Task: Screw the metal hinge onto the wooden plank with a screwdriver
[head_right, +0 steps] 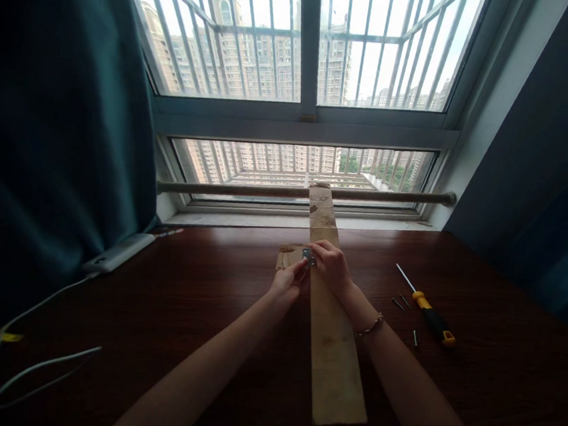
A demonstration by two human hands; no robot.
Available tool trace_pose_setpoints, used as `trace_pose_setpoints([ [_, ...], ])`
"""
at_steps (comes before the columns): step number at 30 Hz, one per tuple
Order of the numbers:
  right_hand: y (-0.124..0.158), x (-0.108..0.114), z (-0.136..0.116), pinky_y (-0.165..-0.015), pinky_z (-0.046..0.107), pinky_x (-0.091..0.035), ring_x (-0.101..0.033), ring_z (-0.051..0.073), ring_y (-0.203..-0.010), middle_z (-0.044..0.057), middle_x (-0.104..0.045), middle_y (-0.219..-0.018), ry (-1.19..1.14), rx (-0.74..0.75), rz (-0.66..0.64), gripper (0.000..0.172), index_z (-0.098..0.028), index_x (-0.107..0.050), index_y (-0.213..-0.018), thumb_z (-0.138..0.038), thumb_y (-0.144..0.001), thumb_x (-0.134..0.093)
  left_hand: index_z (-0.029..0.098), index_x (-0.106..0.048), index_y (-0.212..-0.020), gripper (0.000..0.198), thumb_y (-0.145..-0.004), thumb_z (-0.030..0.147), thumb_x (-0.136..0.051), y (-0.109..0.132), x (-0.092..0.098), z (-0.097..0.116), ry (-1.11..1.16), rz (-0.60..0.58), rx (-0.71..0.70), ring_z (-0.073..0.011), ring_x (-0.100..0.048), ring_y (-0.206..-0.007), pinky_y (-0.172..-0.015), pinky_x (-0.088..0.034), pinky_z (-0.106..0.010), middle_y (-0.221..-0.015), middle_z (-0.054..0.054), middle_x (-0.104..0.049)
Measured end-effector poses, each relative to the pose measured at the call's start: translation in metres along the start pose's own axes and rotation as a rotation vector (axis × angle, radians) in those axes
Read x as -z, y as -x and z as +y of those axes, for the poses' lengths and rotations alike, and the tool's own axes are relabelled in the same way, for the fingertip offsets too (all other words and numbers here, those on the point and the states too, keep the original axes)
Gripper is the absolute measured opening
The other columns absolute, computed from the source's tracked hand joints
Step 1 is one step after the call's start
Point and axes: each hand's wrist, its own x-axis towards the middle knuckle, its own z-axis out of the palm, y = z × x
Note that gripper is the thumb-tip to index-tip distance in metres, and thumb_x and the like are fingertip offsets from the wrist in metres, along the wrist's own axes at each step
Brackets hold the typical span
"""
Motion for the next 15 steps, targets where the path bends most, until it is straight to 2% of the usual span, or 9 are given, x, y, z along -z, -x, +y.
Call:
trace_pose_setpoints([
  [4, -0.0016, 0.0005, 0.0009, -0.076, 0.029, -0.049, -0.061, 0.019, -0.083, 0.006, -0.065, -0.092, -0.014, -0.041, 0.058, 0.021, -0.018, -0.065, -0.096, -0.013, -0.084, -0.049, 0.011, -0.056, -0.065, 0.015, -0.067, -0.004, -0.060, 0.0015, 0.0002, 0.0001, 0.007, -0.001, -0.006, -0.0108, -0.060, -0.049, -0.049, -0.048, -0.020, -0.058, -0.003, -0.063],
  [8, -0.0015, -0.0008, 0.0000, -0.075, 0.029, -0.050, -0.062, 0.019, -0.082, 0.006, -0.066, -0.091, -0.007, -0.024, 0.027, 0.020, -0.018, -0.065, -0.093, -0.014, -0.084, -0.049, 0.011, -0.056, -0.066, 0.015, -0.067, -0.003, -0.060, 0.0027, 0.0012, -0.0002, 0.025, 0.003, -0.020, -0.0101, -0.057, -0.045, -0.046, -0.046, -0.020, -0.056, -0.001, -0.062],
  [15, 0.0026, -0.0040, -0.0039, -0.077, 0.030, -0.047, -0.060, 0.020, -0.082, 0.008, -0.064, -0.091, 0.155, -0.055, 0.034, 0.020, -0.016, -0.064, -0.090, -0.012, -0.084, -0.046, 0.011, -0.055, -0.063, 0.016, -0.065, -0.003, -0.062, 0.0005, 0.0018, -0.0006, -0.006, -0.016, -0.034, -0.0109, -0.059, -0.048, -0.048, -0.047, -0.020, -0.056, -0.003, -0.063],
])
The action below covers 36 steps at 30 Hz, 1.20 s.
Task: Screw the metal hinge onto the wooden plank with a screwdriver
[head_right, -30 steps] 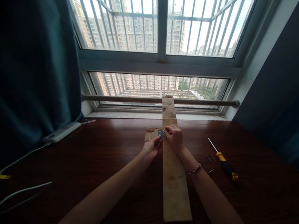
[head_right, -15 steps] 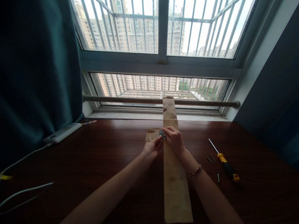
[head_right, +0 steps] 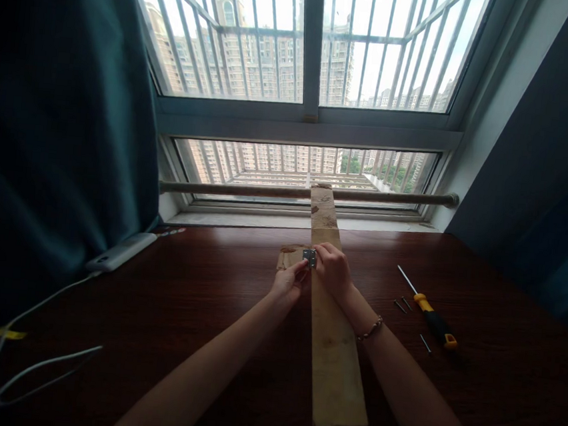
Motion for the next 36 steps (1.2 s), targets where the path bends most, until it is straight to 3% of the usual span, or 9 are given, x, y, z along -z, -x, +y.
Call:
trace_pose_setpoints([
  [10, -0.001, 0.002, -0.003, -0.074, 0.027, -0.044, -0.055, 0.020, -0.082, 0.007, -0.058, -0.087, 0.138, 0.086, -0.177, 0.016, -0.017, -0.059, -0.092, -0.012, -0.085, -0.045, 0.009, -0.057, -0.067, 0.016, -0.063, -0.005, -0.064, -0.007, 0.001, -0.004, 0.021, 0.021, -0.048, -0.0112, -0.060, -0.050, -0.053, -0.050, -0.021, -0.058, -0.004, -0.063],
  [19, -0.001, 0.002, -0.006, -0.072, 0.029, -0.041, -0.051, 0.021, -0.078, 0.008, -0.053, -0.082, 0.188, 0.024, -0.077, 0.014, -0.016, -0.055, -0.087, -0.011, -0.085, -0.042, 0.010, -0.056, -0.071, 0.016, -0.064, -0.002, -0.065, -0.010, 0.004, -0.007, 0.012, -0.005, -0.064, -0.0109, -0.060, -0.050, -0.050, -0.047, -0.020, -0.061, -0.004, -0.064],
  [27, -0.001, 0.002, -0.006, -0.071, 0.029, -0.041, -0.051, 0.021, -0.077, 0.007, -0.053, -0.080, 0.182, 0.028, -0.098, 0.016, -0.016, -0.054, -0.083, -0.009, -0.084, -0.040, 0.010, -0.056, -0.064, 0.013, -0.063, -0.003, -0.060, 0.000, 0.003, -0.010, 0.035, -0.004, -0.121, -0.0115, -0.060, -0.052, -0.053, -0.048, -0.021, -0.058, -0.004, -0.063],
  [36, 0.001, -0.001, -0.006, -0.072, 0.028, -0.044, -0.055, 0.019, -0.077, 0.007, -0.056, -0.083, 0.094, 0.006, -0.096, 0.021, -0.017, -0.060, -0.098, -0.012, -0.085, -0.045, 0.010, -0.055, -0.060, 0.015, -0.062, -0.004, -0.057, 0.001, 0.004, -0.011, 0.061, -0.014, -0.095, -0.0114, -0.060, -0.052, -0.054, -0.048, -0.021, -0.057, -0.003, -0.063],
])
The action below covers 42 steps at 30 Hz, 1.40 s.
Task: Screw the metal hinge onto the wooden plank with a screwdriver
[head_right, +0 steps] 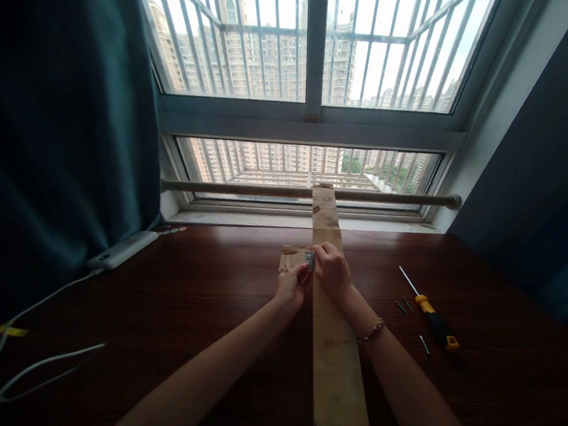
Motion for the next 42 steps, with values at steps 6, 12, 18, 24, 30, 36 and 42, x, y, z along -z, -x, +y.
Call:
trace_pose_setpoints([
  [6, -0.012, 0.053, -0.012, -0.062, 0.028, -0.045, -0.054, 0.016, -0.060, 0.004, -0.058, -0.076, -0.045, -0.087, 0.141, 0.039, -0.014, -0.050, -0.119, -0.024, -0.082, -0.052, 0.012, -0.054, -0.061, 0.016, -0.062, -0.004, -0.058, -0.002, 0.001, -0.001, -0.009, -0.009, -0.009, -0.0099, -0.059, -0.052, -0.055, -0.047, -0.020, -0.059, -0.002, -0.062],
  [12, 0.026, 0.157, 0.002, -0.060, 0.028, -0.043, -0.059, 0.018, -0.064, 0.004, -0.064, -0.073, 0.200, -0.312, 0.137, 0.016, -0.021, -0.063, -0.081, -0.030, -0.081, -0.050, 0.013, -0.051, -0.061, 0.018, -0.062, -0.003, -0.058, -0.005, 0.003, -0.002, -0.003, -0.042, 0.014, -0.0087, -0.059, -0.053, -0.057, -0.048, -0.019, -0.057, 0.000, -0.061],
  [18, 0.131, 0.161, 0.051, -0.049, 0.028, -0.034, -0.062, 0.024, -0.062, 0.007, -0.063, -0.067, 0.564, -0.711, -0.498, 0.009, -0.020, -0.061, -0.069, -0.024, -0.075, -0.056, 0.014, -0.049, -0.062, 0.019, -0.062, -0.003, -0.058, -0.004, 0.002, -0.001, -0.008, -0.049, 0.018, -0.0089, -0.059, -0.052, -0.055, -0.047, -0.018, -0.056, 0.001, -0.061],
  [24, 0.174, 0.142, 0.073, -0.046, 0.026, -0.033, -0.061, 0.021, -0.061, 0.007, -0.061, -0.073, 0.507, -0.779, -0.602, 0.012, -0.019, -0.053, -0.067, -0.019, -0.078, -0.049, 0.014, -0.049, -0.062, 0.020, -0.061, -0.003, -0.059, -0.003, 0.001, 0.000, -0.015, -0.029, 0.023, -0.0093, -0.060, -0.053, -0.058, -0.048, -0.020, -0.056, 0.000, -0.061],
  [30, 0.121, 0.132, 0.055, -0.053, 0.027, -0.037, -0.058, 0.020, -0.061, 0.004, -0.059, -0.065, 0.354, -0.649, -0.443, 0.006, -0.019, -0.055, -0.067, -0.019, -0.072, -0.052, 0.014, -0.050, -0.065, 0.020, -0.060, -0.004, -0.060, -0.004, 0.003, -0.001, -0.005, -0.028, 0.009, -0.0098, -0.060, -0.053, -0.059, -0.049, -0.021, -0.058, 0.000, -0.061],
  [36, 0.019, 0.088, 0.000, -0.061, 0.027, -0.044, -0.055, 0.015, -0.066, 0.004, -0.058, -0.078, -0.247, -0.197, -0.174, 0.025, -0.016, -0.061, -0.096, -0.022, -0.078, -0.044, 0.012, -0.052, -0.066, 0.017, -0.062, -0.003, -0.058, -0.002, 0.001, -0.002, 0.006, -0.058, 0.007, -0.0109, -0.060, -0.053, -0.059, -0.049, -0.023, -0.060, -0.002, -0.063],
  [42, -0.027, 0.021, -0.002, -0.055, 0.024, -0.045, -0.056, 0.014, -0.059, 0.002, -0.061, -0.070, -0.566, -0.329, 0.055, 0.016, -0.016, -0.061, -0.082, -0.025, -0.070, -0.057, 0.013, -0.052, -0.067, 0.017, -0.062, -0.002, -0.059, -0.002, 0.002, -0.002, -0.014, -0.048, -0.004, -0.0101, -0.060, -0.054, -0.059, -0.048, -0.022, -0.059, 0.000, -0.062],
])
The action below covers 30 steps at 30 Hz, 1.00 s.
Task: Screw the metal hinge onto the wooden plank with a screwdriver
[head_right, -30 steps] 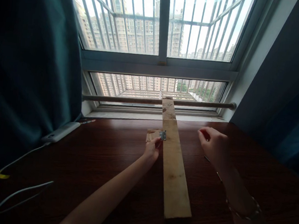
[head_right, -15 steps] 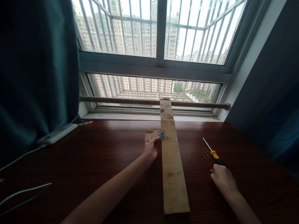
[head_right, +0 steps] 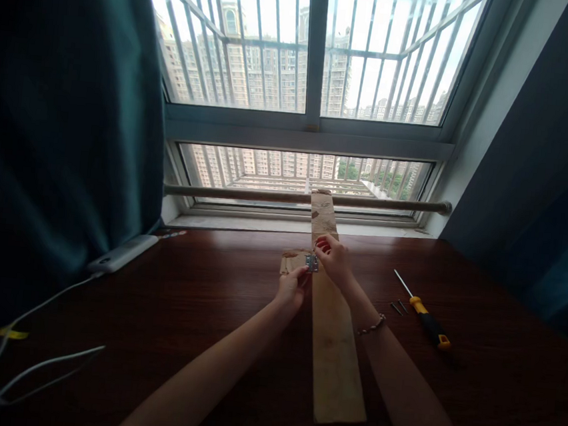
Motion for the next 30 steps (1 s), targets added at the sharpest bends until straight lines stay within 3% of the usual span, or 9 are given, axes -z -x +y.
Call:
trace_pose_setpoints([
  [4, -0.004, -0.012, 0.020, -0.052, 0.025, -0.047, -0.058, 0.014, -0.057, 0.002, -0.060, -0.069, -0.073, -0.002, 0.015, 0.021, -0.014, -0.061, -0.087, -0.029, -0.075, -0.051, 0.013, -0.053, -0.068, 0.018, -0.063, -0.003, -0.058, -0.003, 0.002, -0.001, 0.010, -0.005, 0.004, -0.0098, -0.060, -0.054, -0.056, -0.047, -0.020, -0.060, -0.001, -0.063],
  [9, -0.006, -0.001, 0.017, -0.050, 0.025, -0.048, -0.060, 0.015, -0.057, 0.004, -0.061, -0.073, -0.068, 0.029, 0.017, 0.025, -0.015, -0.062, -0.096, -0.028, -0.077, -0.052, 0.012, -0.055, -0.068, 0.015, -0.064, -0.003, -0.056, -0.001, 0.001, 0.000, 0.007, -0.021, 0.019, -0.0108, -0.061, -0.054, -0.055, -0.048, -0.020, -0.061, -0.003, -0.064],
  [13, -0.007, 0.009, 0.007, -0.060, 0.026, -0.047, -0.059, 0.015, -0.064, 0.003, -0.062, -0.074, 0.164, 0.219, 0.030, 0.008, -0.017, -0.066, -0.078, -0.017, -0.074, -0.059, 0.011, -0.055, -0.067, 0.016, -0.063, -0.005, -0.057, 0.003, -0.001, 0.002, 0.015, -0.009, 0.015, -0.0108, -0.061, -0.054, -0.056, -0.049, -0.021, -0.061, -0.003, -0.064],
  [15, -0.006, 0.009, 0.004, -0.060, 0.025, -0.046, -0.057, 0.015, -0.066, 0.004, -0.061, -0.076, 0.223, 0.314, -0.021, 0.011, -0.017, -0.067, -0.073, -0.013, -0.075, -0.058, 0.011, -0.055, -0.066, 0.017, -0.062, -0.004, -0.058, 0.002, -0.001, 0.003, 0.011, -0.001, 0.019, -0.0106, -0.060, -0.053, -0.054, -0.048, -0.020, -0.060, -0.003, -0.064],
  [19, -0.004, 0.002, 0.007, -0.060, 0.025, -0.044, -0.055, 0.014, -0.063, 0.003, -0.061, -0.077, 0.242, 0.354, -0.096, 0.017, -0.017, -0.065, -0.084, -0.007, -0.077, -0.054, 0.012, -0.053, -0.066, 0.017, -0.062, -0.003, -0.059, -0.001, 0.001, 0.002, 0.006, 0.015, 0.026, -0.0098, -0.059, -0.050, -0.050, -0.046, -0.019, -0.057, -0.001, -0.062],
  [30, 0.002, -0.007, 0.009, -0.072, 0.030, -0.046, -0.054, 0.018, -0.075, 0.003, -0.059, -0.079, 0.320, 0.393, -0.149, 0.041, -0.016, -0.051, -0.112, 0.000, -0.075, -0.053, 0.011, -0.055, -0.065, 0.016, -0.062, -0.004, -0.059, 0.000, 0.001, 0.002, 0.012, 0.003, 0.028, -0.0106, -0.061, -0.053, -0.053, -0.047, -0.019, -0.059, -0.003, -0.064],
])
